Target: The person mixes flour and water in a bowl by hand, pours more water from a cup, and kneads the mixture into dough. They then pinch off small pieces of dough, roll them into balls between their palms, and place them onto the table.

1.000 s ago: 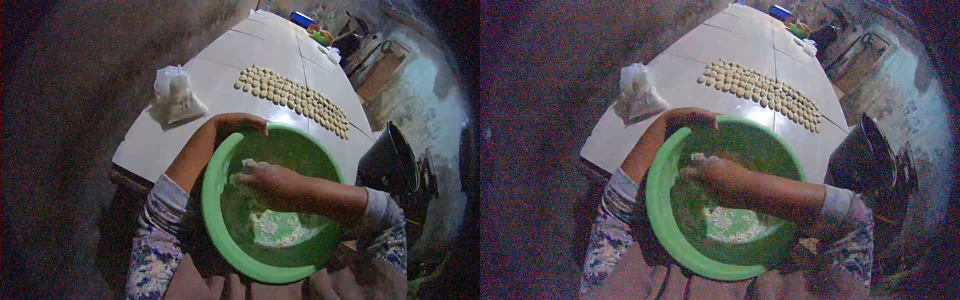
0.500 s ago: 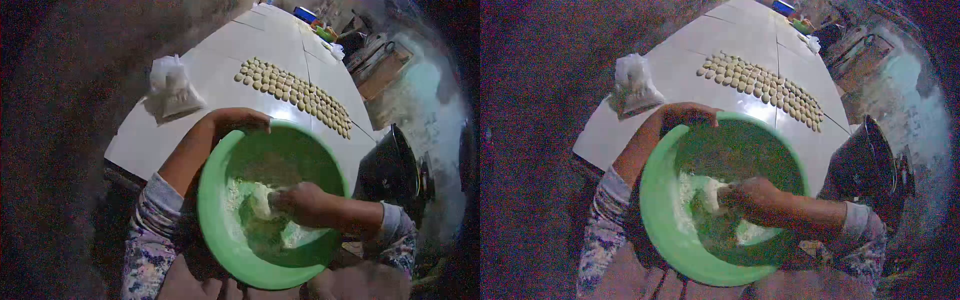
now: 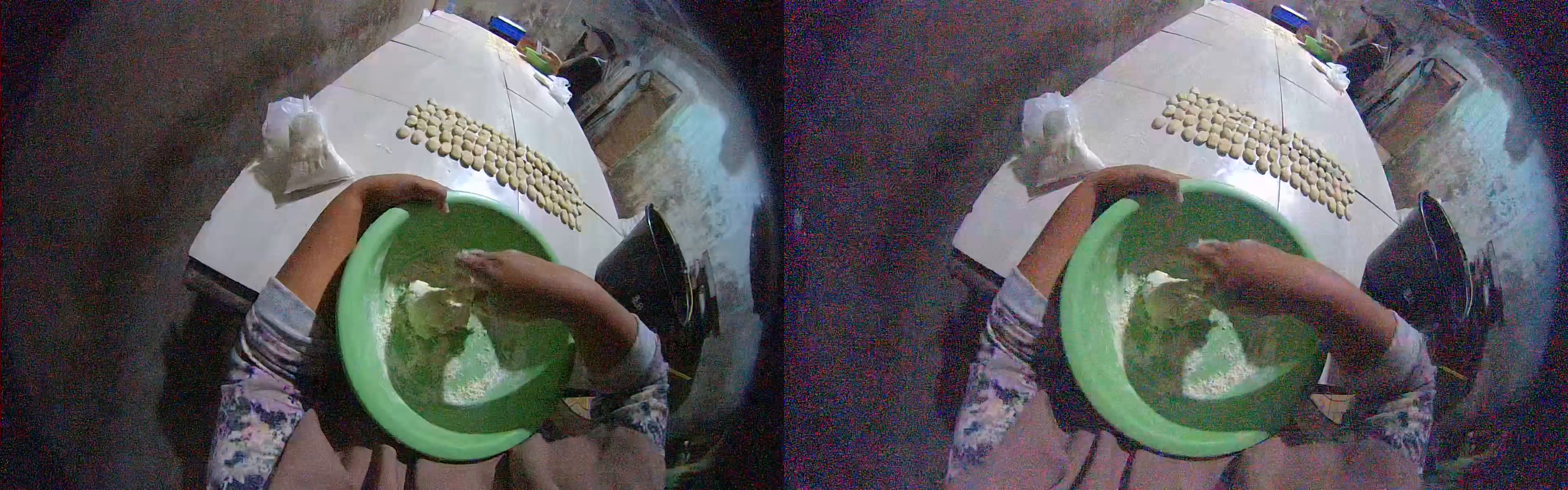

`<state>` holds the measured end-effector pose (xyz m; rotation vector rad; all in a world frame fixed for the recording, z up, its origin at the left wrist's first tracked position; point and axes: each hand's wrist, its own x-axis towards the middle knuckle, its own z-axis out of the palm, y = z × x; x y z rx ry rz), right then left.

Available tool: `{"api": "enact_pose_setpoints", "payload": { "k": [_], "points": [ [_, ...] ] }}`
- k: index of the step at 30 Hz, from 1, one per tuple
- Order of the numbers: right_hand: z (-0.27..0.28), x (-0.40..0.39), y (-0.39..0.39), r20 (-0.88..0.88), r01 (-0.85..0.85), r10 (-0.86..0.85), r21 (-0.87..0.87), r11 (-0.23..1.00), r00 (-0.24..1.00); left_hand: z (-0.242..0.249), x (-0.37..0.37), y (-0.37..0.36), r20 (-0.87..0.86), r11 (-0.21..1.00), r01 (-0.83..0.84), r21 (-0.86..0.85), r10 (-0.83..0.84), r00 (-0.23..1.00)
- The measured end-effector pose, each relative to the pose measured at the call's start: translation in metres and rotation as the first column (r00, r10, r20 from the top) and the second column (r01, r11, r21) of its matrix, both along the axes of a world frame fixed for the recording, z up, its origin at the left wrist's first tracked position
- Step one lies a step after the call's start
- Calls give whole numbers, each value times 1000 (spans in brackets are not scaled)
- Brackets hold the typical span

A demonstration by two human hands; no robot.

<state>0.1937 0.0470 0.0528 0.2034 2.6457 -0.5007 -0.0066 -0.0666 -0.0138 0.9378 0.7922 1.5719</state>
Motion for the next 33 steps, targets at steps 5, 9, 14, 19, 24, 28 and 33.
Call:
{"api": "enact_pose_setpoints", "payload": {
  "k": [5, 9, 14, 19, 24, 28, 33],
  "points": [
    [-44, -10, -22, -110, -162, 154, -68, 984, 982, -4, 5, 0, 8, 998, -61, 7, 61, 998],
    [-41, -13, -64, -30, -198, 196, -104, 975, 980, 4, -3, 15, 143, 983, 86, -162, -63, 988],
    [-45, -22, -82, -69, -118, 115, -54, 991, 991, 2, 9, 0, -148, 996, -58, 66, 67, 987],
    [-51, -36, -61, -96, -179, 202, 208, 962, 975, -8, 1, 5, -100, 994, -27, 108, 38, 994],
    [-35, -31, -21, -87, 146, -132, 170, 975, 987, 4, 4, -7, -3, 997, -72, 2, 72, 997],
    [-18, 6, 6, -98, 111, -103, 80, 991, 990, 38, 17, -12, -82, 965, -144, -220, 129, 988],
    [-5, 9, -9, -64, -42, 49, 101, 994, 997, -3, 1, -4, -100, 991, -113, 67, 119, 988]
  ]
}}
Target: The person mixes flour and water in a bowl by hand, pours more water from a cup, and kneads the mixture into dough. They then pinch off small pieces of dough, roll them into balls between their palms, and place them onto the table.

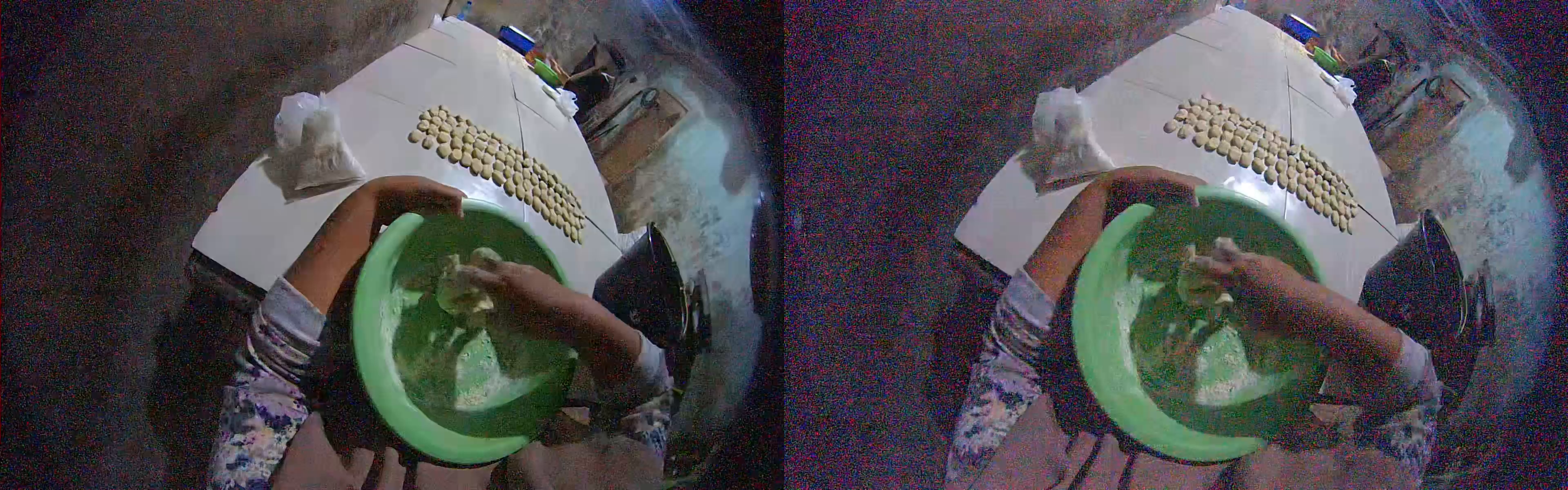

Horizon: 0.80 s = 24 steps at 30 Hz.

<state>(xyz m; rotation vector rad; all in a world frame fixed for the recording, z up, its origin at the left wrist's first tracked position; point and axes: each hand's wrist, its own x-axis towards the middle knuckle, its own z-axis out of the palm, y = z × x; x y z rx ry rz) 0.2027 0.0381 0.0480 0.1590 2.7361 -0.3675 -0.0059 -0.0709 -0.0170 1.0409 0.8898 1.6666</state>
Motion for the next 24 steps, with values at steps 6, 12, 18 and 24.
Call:
{"api": "enact_pose_setpoints", "payload": {
  "k": [6, 12, 18, 24],
  "points": [
    [-37, -24, -11, -65, 72, -71, 13, 997, 995, 44, 21, -17, -2, 998, -10, 56, 10, 1000],
    [-14, -18, -39, 119, 417, -748, -881, 225, 653, 6, -5, 5, 94, 988, 95, -119, -84, 992],
    [-14, 24, -12, -179, 193, -208, -102, 976, 961, 6, 0, 1, 40, 998, 34, -44, -32, 999],
    [-28, 20, -7, -1, 62, -62, 25, 998, 998, 3, 6, 6, -10, 999, 34, -13, -34, 999]
  ]
}}
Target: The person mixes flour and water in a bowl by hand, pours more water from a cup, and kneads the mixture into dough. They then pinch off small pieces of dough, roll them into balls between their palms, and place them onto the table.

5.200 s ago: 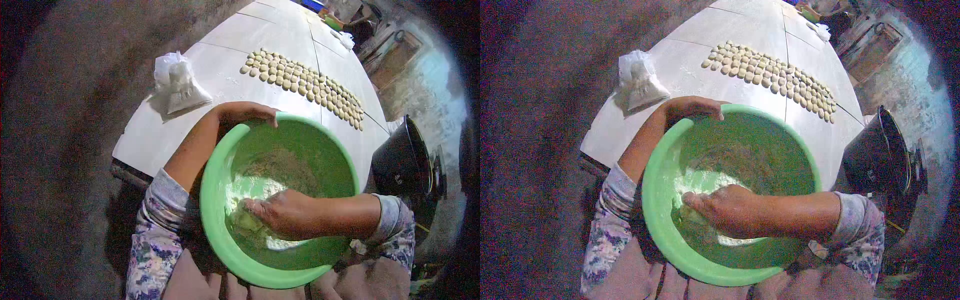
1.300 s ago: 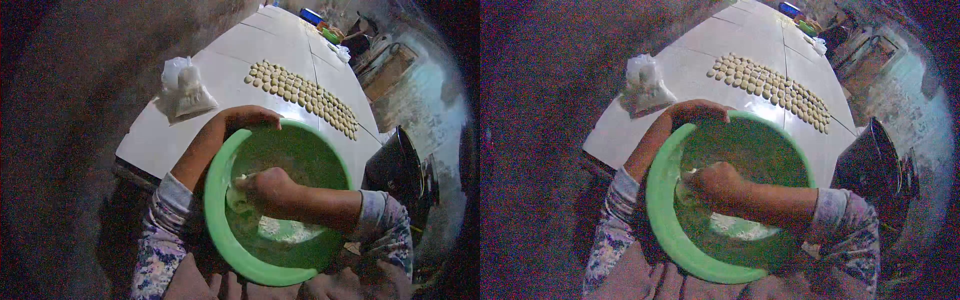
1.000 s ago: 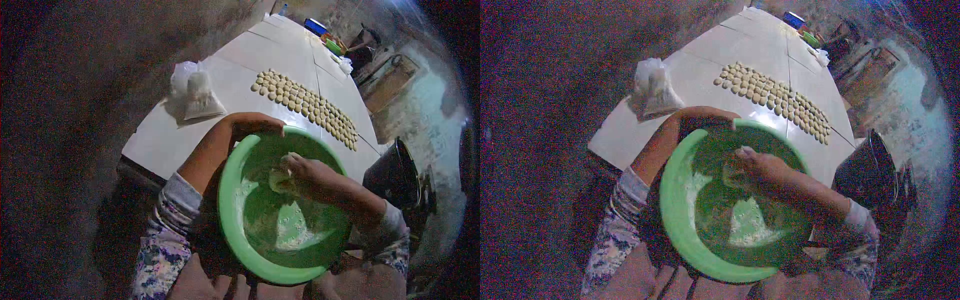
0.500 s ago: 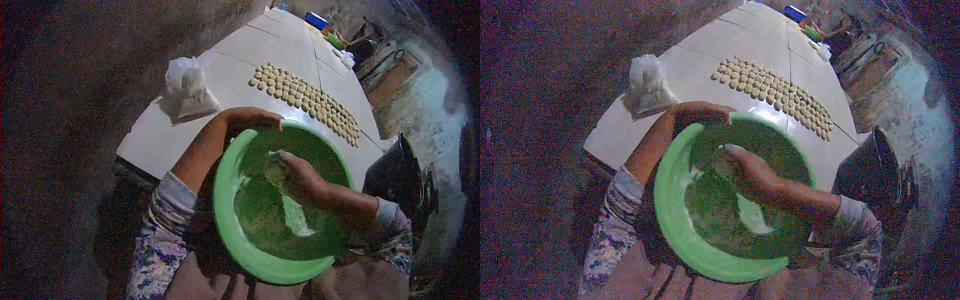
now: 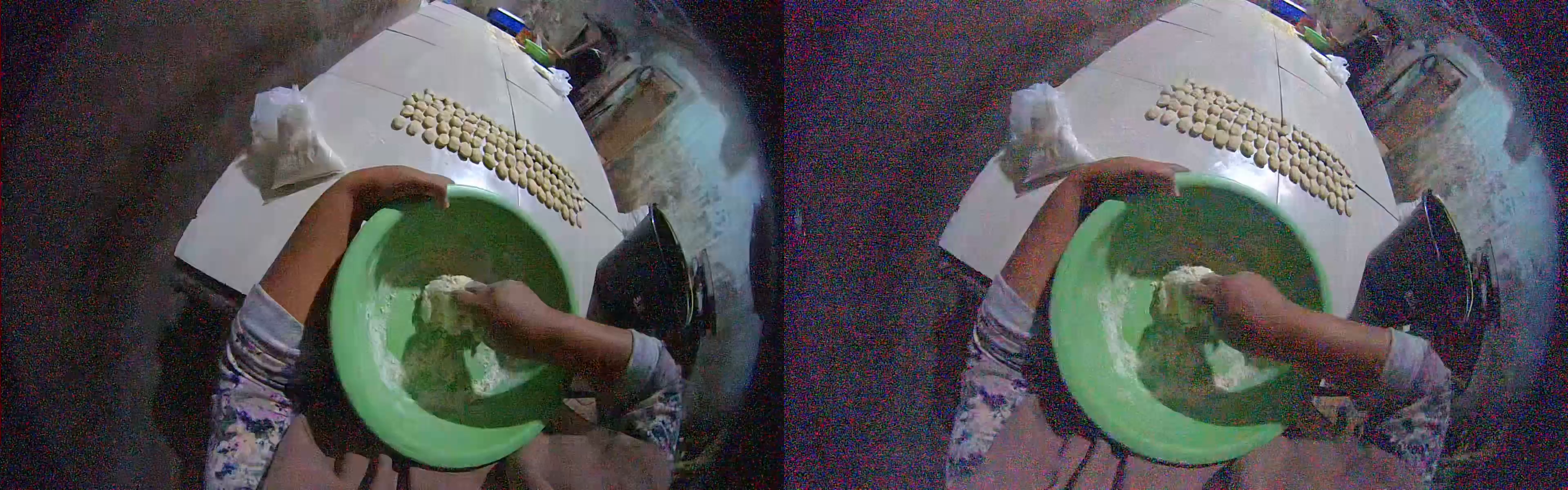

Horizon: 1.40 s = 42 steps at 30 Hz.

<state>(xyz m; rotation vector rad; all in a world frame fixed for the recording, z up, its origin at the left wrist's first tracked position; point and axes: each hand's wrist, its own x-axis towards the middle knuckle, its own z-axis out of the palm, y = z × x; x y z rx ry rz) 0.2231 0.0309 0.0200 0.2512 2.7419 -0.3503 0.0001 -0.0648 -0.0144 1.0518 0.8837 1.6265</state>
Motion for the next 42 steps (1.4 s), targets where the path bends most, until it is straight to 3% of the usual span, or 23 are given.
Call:
{"api": "enact_pose_setpoints", "payload": {
  "k": [5, 7, 9, 11, 14, 15, 17, 19, 20, 21, 23, 24, 26, 27, 28, 29, 31, 32, 33, 35, 39, 41, 42],
  "points": [
    [-4, -42, -6, 34, -55, 51, 116, 992, 998, 20, 16, -6, -157, 993, -115, 10, 115, 981],
    [-3, -59, -6, 3, -21, 21, 131, 991, 1000, 47, 28, -17, -109, 993, -73, 88, 82, 991],
    [-10, -81, -6, 177, -43, -3, 251, 967, 984, 47, 23, -13, -139, 996, -87, -28, 83, 987],
    [-24, -74, 3, 81, -2, -13, 178, 984, 997, 46, 18, -10, -160, 984, -100, -147, 77, 984],
    [-26, -57, 7, -227, 123, -146, -114, 986, 963, 52, 20, -13, -199, 970, -119, -212, 76, 977],
    [-20, -52, 14, -227, 115, -138, -111, 987, 964, 55, 21, -16, -236, 963, -138, -232, 82, 968],
    [-9, -41, 31, -151, 98, -202, -513, 853, 968, 59, 27, -21, -119, 949, -146, -279, 117, 986],
    [14, -31, 38, 183, 428, -486, -778, 459, 855, 58, 25, -15, 37, 930, -110, -349, 131, 991],
    [38, -30, 33, 78, 348, -369, -555, 756, 926, 52, 19, -15, -35, 957, -84, -279, 78, 996],
    [35, -26, 35, 78, 350, -371, -556, 754, 925, 52, 20, -17, -35, 956, -82, -280, 75, 997],
    [17, -19, 42, 58, 279, -439, -843, 459, 897, 56, 25, -22, -156, 978, -121, -170, 94, 983],
    [9, -36, 48, 139, 282, -257, -204, 937, 956, 44, 20, -19, -161, 978, -119, -169, 92, 983],
    [-14, -41, 39, -4, 207, -211, -184, 961, 977, 9, 7, -8, -178, 990, -117, 77, 129, 975],
    [-21, -43, 31, -138, 134, -155, -153, 979, 978, 22, 14, -12, -183, 991, -117, 72, 128, 975],
    [-15, -45, 18, -198, 224, -286, -288, 931, 937, 44, 26, -20, -230, 988, -152, -16, 145, 962],
    [-3, -45, 6, -198, 225, -290, -294, 929, 936, 55, 32, -24, -275, 977, -190, -101, 156, 949],
    [17, -41, -12, 46, 294, -346, -637, 713, 937, 55, 25, -13, -202, 959, -143, -243, 94, 975],
    [11, -29, -10, -386, -236, 187, -84, 968, 903, 52, 21, -9, -119, 925, -87, -371, 45, 992],
    [12, -17, -11, -382, -238, 187, -89, 967, 905, 39, 17, -7, -115, 923, -87, -375, 47, 992],
    [18, 3, -16, -27, -120, 120, 4, 993, 992, 7, 5, -5, -22, 998, -47, -42, 46, 999],
    [11, 17, -22, 73, -202, 204, -31, 979, 976, 8, 4, -1, 87, 997, -9, -71, 15, 996],
    [-3, 14, -23, 139, -371, 367, 6, 929, 920, 19, 5, -1, 128, 965, 51, -257, -18, 992],
    [-4, 9, -27, 127, -426, 416, 68, 902, 901, 15, 6, -5, 89, 983, -2, -183, 18, 996]
  ]
}}
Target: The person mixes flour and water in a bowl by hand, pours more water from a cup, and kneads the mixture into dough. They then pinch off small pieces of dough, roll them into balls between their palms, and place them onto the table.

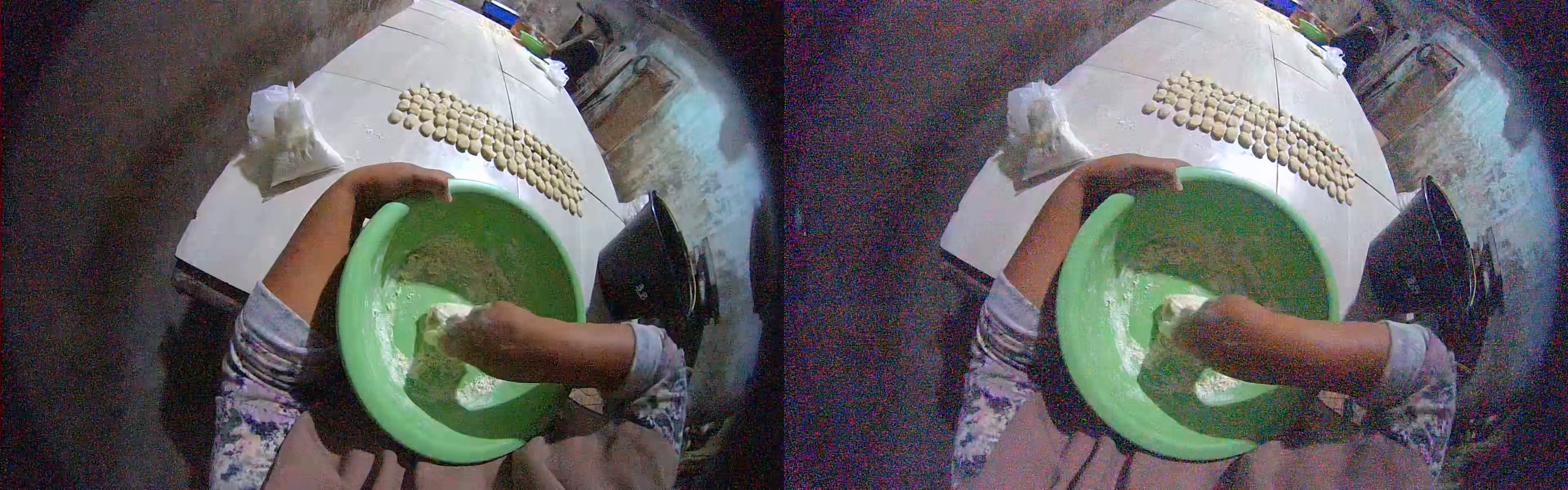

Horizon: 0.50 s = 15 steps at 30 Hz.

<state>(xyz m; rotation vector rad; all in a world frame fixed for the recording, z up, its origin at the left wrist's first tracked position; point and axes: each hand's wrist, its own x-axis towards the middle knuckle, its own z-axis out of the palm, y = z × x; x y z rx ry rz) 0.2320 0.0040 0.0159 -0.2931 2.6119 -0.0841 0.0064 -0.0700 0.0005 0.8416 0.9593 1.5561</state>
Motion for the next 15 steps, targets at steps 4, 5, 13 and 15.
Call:
{"api": "enact_pose_setpoints", "payload": {
  "k": [4, 5, 13, 15],
  "points": [
    [8, -35, -7, 91, 327, -315, -164, 931, 945, 10, 3, -3, 21, 984, 26, 175, -31, 999],
    [3, -40, -6, 86, 329, -318, -160, 931, 944, -11, -2, 3, 18, 983, 30, 181, -33, 999],
    [-17, -68, 11, -357, 455, -458, -99, 885, 814, -23, -14, 9, -49, 977, 51, 206, -42, 998],
    [-5, -59, 21, -400, 497, -514, -155, 854, 759, -20, -13, 6, 11, 983, 71, 168, -74, 997]
  ]
}}
